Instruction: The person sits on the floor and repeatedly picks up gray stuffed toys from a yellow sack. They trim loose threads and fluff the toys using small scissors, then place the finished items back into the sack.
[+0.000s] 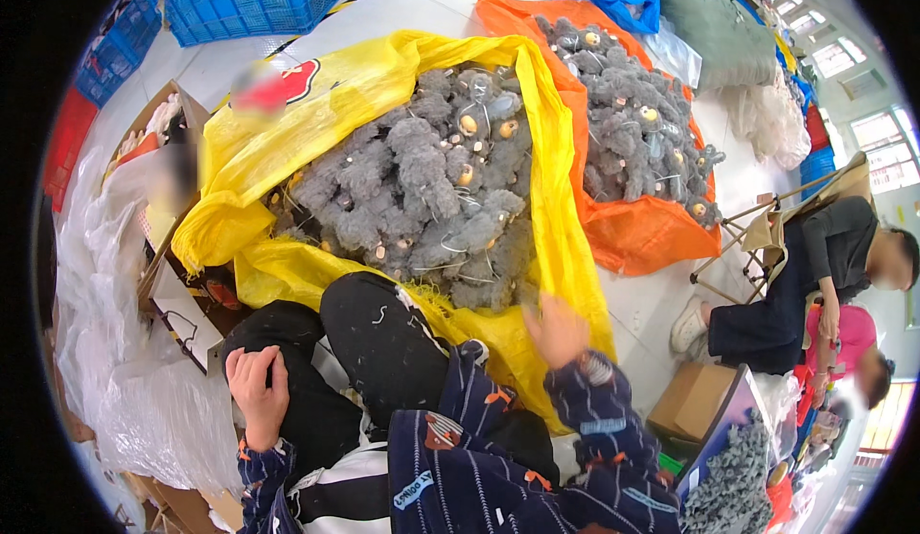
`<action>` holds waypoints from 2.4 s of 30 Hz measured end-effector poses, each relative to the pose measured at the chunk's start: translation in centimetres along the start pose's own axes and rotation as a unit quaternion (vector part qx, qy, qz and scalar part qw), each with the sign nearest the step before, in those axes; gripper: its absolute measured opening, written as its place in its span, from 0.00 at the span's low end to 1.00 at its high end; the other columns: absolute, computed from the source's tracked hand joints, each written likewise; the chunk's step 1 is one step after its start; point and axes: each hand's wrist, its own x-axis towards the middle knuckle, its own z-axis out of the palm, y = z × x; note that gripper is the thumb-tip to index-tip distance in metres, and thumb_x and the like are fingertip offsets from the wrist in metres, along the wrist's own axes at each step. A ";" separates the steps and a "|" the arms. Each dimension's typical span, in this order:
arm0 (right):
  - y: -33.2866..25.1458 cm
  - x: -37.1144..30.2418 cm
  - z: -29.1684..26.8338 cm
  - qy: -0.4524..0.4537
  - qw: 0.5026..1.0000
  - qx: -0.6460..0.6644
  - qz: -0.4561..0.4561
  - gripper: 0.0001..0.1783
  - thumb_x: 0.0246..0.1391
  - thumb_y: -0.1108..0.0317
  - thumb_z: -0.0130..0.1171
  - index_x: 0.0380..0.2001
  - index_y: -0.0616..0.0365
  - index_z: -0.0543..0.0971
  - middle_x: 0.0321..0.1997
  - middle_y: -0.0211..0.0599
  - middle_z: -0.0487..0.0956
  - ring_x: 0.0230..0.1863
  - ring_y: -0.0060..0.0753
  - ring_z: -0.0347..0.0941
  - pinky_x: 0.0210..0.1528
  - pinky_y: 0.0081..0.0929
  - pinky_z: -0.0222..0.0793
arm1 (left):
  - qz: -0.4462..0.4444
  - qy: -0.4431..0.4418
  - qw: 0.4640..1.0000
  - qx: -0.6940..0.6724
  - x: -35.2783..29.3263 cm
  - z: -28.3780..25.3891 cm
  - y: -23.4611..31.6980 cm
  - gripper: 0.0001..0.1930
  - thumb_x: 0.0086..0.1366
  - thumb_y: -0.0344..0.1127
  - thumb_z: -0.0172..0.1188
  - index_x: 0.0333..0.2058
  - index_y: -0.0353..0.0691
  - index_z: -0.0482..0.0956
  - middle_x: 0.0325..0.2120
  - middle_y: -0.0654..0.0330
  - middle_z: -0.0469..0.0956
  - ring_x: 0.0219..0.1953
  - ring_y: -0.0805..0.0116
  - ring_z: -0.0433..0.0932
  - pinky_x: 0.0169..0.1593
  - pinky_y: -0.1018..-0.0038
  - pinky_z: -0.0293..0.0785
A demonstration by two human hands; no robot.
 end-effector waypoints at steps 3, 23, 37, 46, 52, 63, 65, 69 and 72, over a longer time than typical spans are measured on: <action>0.8 8.0 2.5 0.030 0.999 -0.003 -0.020 0.23 0.47 0.51 0.55 0.39 0.59 0.68 0.39 0.45 0.72 0.30 0.50 0.72 0.30 0.42 0.68 | -0.011 -0.024 1.000 -0.006 0.8 0.5 0.6 0.08 0.48 0.22 0.58 0.29 0.38 0.74 0.21 0.59 0.72 0.26 0.63 0.71 0.44 0.67 0.64; 1.7 7.8 15.3 -0.135 0.968 0.211 0.028 0.19 0.48 0.58 0.54 0.30 0.67 0.74 0.28 0.59 0.74 0.33 0.58 0.71 0.34 0.43 0.67 | -0.027 -0.037 0.999 0.004 2.2 0.9 1.1 0.07 0.45 0.23 0.60 0.26 0.39 0.75 0.19 0.62 0.73 0.24 0.65 0.72 0.39 0.68 0.66; 3.9 -4.7 16.5 -0.175 0.947 0.260 0.063 0.17 0.48 0.60 0.53 0.26 0.68 0.73 0.26 0.60 0.73 0.31 0.60 0.71 0.32 0.40 0.66 | -0.016 -0.013 1.000 -0.019 1.2 0.0 0.0 0.08 0.45 0.23 0.59 0.27 0.39 0.74 0.19 0.62 0.73 0.24 0.66 0.73 0.39 0.68 0.66; 3.3 -1.6 18.6 -0.111 0.983 0.136 0.053 0.20 0.50 0.53 0.52 0.23 0.63 0.73 0.24 0.56 0.73 0.29 0.58 0.70 0.31 0.46 0.65 | -0.017 -0.020 0.999 -0.033 1.0 0.1 0.3 0.08 0.45 0.23 0.59 0.27 0.38 0.74 0.20 0.60 0.73 0.25 0.63 0.71 0.41 0.67 0.65; -1.4 -1.5 16.1 -0.230 0.911 0.341 0.004 0.19 0.47 0.55 0.56 0.22 0.63 0.73 0.21 0.51 0.72 0.23 0.47 0.70 0.28 0.34 0.65 | -0.008 -0.048 0.999 -0.021 1.4 0.7 0.8 0.08 0.47 0.23 0.59 0.28 0.38 0.74 0.20 0.59 0.72 0.25 0.63 0.71 0.40 0.67 0.65; 3.1 6.6 17.8 0.045 0.838 0.511 0.184 0.13 0.53 0.63 0.53 0.26 0.64 0.73 0.19 0.28 0.70 0.23 0.17 0.64 0.25 0.21 0.61 | 0.000 -0.100 0.994 0.033 2.2 1.7 1.4 0.07 0.49 0.23 0.58 0.29 0.37 0.75 0.20 0.60 0.73 0.25 0.62 0.71 0.42 0.65 0.65; 4.3 9.4 17.4 0.148 0.841 0.490 0.177 0.11 0.52 0.66 0.53 0.27 0.65 0.72 0.20 0.28 0.70 0.24 0.18 0.65 0.28 0.21 0.62 | -0.005 -0.112 0.993 0.042 2.3 1.9 1.4 0.07 0.48 0.22 0.58 0.28 0.36 0.75 0.21 0.59 0.73 0.24 0.61 0.70 0.41 0.66 0.65; 8.7 18.2 11.9 0.299 0.837 0.432 0.153 0.12 0.51 0.65 0.53 0.31 0.65 0.74 0.29 0.41 0.75 0.33 0.28 0.71 0.39 0.25 0.65 | -0.005 -0.121 0.992 0.044 3.0 2.1 1.6 0.07 0.47 0.21 0.58 0.28 0.35 0.74 0.20 0.58 0.71 0.23 0.60 0.69 0.38 0.67 0.65; 16.1 24.1 12.9 0.346 0.839 0.372 0.194 0.22 0.51 0.56 0.53 0.40 0.67 0.74 0.40 0.48 0.76 0.43 0.43 0.71 0.47 0.30 0.63 | -0.023 -0.133 0.990 0.030 3.6 2.3 1.7 0.06 0.49 0.21 0.56 0.28 0.34 0.74 0.20 0.55 0.71 0.25 0.59 0.70 0.37 0.69 0.65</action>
